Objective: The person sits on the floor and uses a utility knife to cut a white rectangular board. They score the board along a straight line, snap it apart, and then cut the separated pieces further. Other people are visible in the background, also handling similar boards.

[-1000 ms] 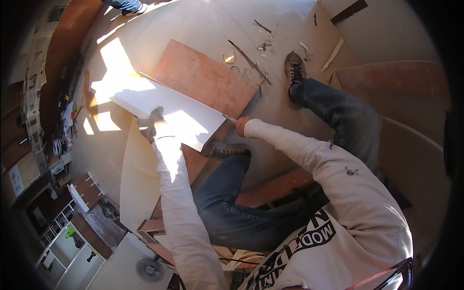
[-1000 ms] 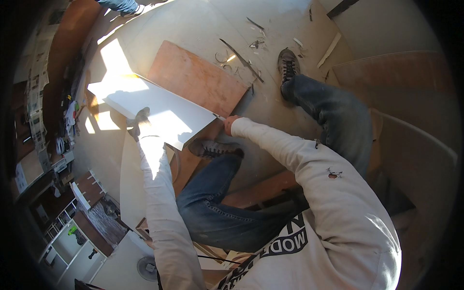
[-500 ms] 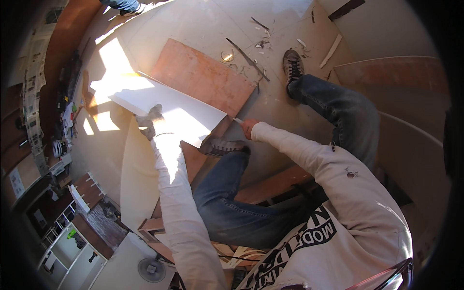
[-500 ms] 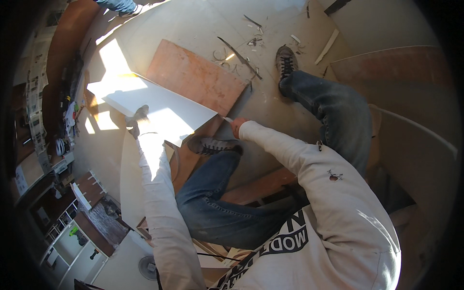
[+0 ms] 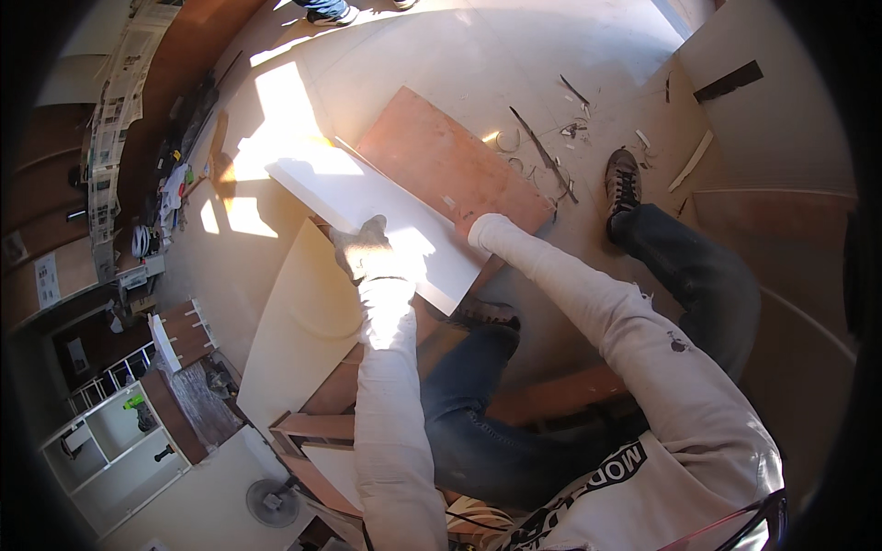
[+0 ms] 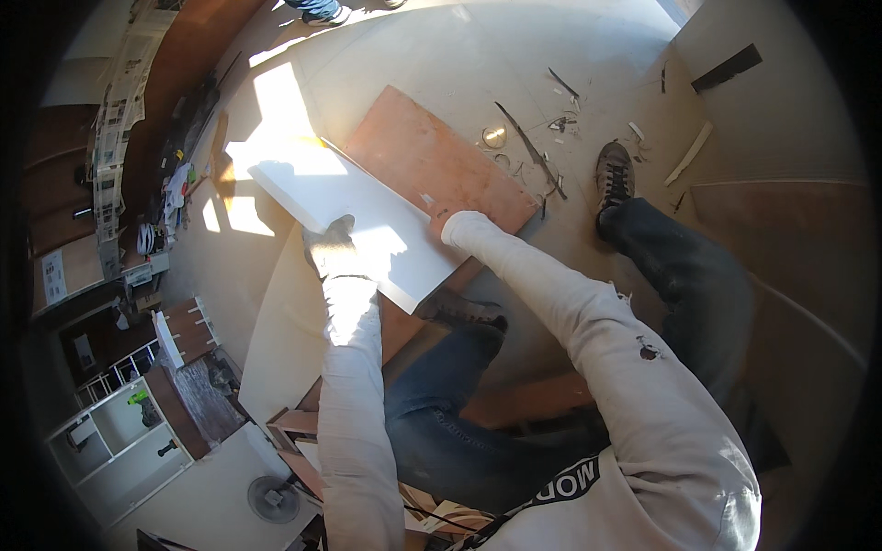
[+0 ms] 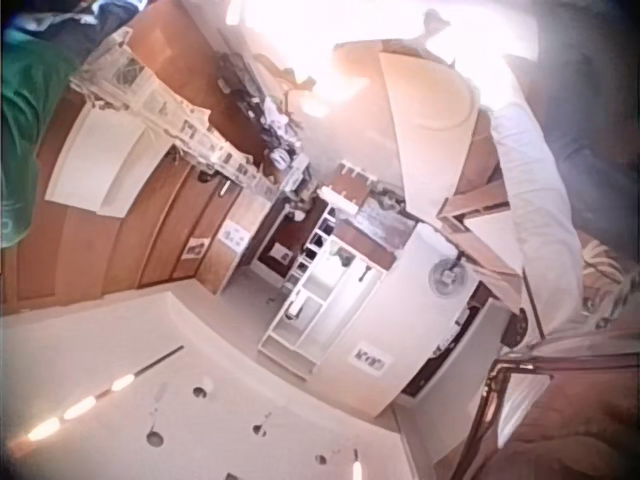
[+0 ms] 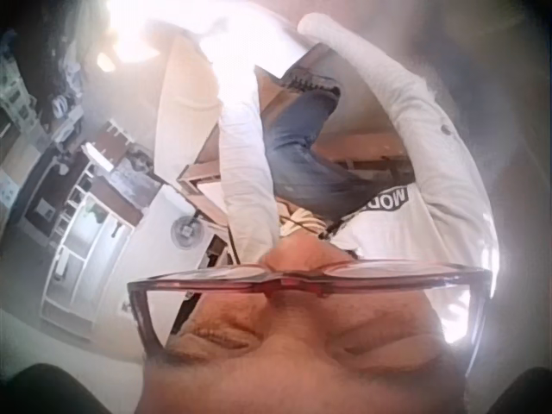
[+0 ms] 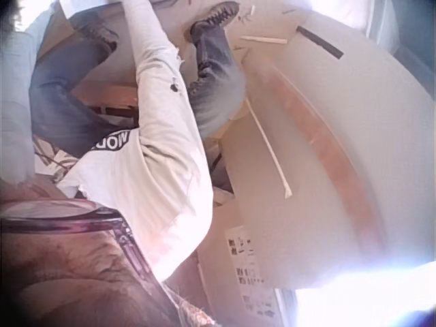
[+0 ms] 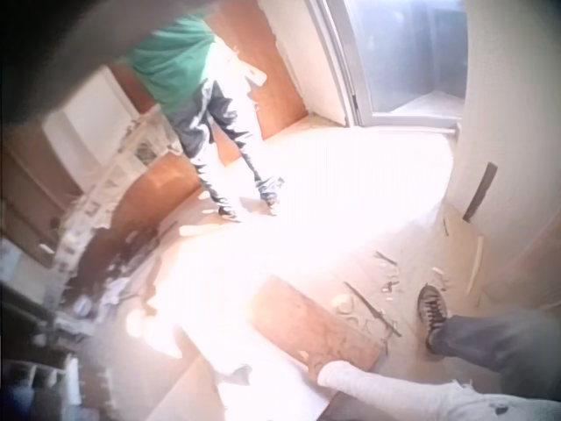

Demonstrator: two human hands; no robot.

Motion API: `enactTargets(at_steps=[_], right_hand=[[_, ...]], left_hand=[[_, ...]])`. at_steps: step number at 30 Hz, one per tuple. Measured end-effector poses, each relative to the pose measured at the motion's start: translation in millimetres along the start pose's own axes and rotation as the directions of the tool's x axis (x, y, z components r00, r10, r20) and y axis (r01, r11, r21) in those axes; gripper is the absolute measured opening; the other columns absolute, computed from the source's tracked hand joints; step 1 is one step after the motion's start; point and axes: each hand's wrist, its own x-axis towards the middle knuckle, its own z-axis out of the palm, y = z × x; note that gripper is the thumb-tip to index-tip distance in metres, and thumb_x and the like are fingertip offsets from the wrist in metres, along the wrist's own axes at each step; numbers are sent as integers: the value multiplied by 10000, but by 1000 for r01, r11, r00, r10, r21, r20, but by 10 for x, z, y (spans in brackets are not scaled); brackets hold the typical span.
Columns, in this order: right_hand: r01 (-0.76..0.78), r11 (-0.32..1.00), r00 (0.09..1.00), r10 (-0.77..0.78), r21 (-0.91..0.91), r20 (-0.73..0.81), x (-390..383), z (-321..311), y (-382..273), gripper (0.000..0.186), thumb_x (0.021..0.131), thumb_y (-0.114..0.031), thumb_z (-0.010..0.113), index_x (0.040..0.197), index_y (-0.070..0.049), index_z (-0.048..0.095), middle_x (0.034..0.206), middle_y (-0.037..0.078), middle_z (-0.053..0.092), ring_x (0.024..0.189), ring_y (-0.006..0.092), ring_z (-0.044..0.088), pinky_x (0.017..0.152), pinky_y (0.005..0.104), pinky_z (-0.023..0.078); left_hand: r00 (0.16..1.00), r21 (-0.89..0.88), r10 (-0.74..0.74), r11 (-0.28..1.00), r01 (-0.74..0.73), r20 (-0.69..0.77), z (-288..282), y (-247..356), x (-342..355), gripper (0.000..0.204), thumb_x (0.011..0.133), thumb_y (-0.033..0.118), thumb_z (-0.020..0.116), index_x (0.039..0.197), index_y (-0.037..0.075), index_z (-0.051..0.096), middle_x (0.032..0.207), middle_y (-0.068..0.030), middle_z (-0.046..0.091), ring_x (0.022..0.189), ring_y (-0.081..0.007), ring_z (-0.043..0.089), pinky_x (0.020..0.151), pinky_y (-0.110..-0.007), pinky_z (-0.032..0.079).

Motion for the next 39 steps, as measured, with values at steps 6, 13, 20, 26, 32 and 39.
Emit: enactTargets(at_steps=[6,13,20,26,32,39], right_hand=[[77,995,994,-71,-70,85,1063,198,-536,441,962,-193,359,1332,-7,510,1395,167,513,1245,344,532,1043,424,436],[210,919,972,-158,-335,176,1314,220,-587,428,910,-116,460,1311,4,548,1386,140,534,1226,315,556,1004,397,470],[-52,993,953,80,-103,294,1192,57,-600,439,883,-147,530,1294,3,568,1378,121,547,1206,285,572,997,368,474],[74,965,972,-14,-250,234,881,241,-200,492,873,-173,547,1337,-9,534,1380,131,544,1212,283,565,1003,382,465],[22,972,953,49,-232,297,346,196,1,516,937,-187,448,1416,0,418,1405,151,514,1222,276,556,1012,374,457],[432,605,893,-184,-669,411,-145,790,942,523,959,-268,373,1375,46,416,1274,250,569,1123,309,614,956,363,489]], left_hand=[[993,228,119,967,-116,-1,0,-79,59,370,739,291,745,967,11,662,947,-172,647,860,-301,653,752,-387,547],[964,350,257,911,-218,-68,1,19,-25,253,703,298,743,837,86,721,963,-224,625,847,-369,646,724,-414,551],[949,353,300,902,-247,-102,-23,-4,42,332,736,91,755,993,-29,581,802,-114,640,666,-241,621,598,-363,533],[995,121,2,993,11,-104,49,228,-30,246,766,131,715,920,-30,612,824,-179,660,672,-294,665,621,-394,554],[986,-494,-162,861,118,-46,101,510,-170,349,770,6,618,1073,-84,470,791,-170,577,547,-286,590,464,-371,524],[956,-273,-283,916,295,83,-59,606,-366,304,820,111,638,1023,-87,530,797,-162,613,650,-293,640,570,-389,536]])
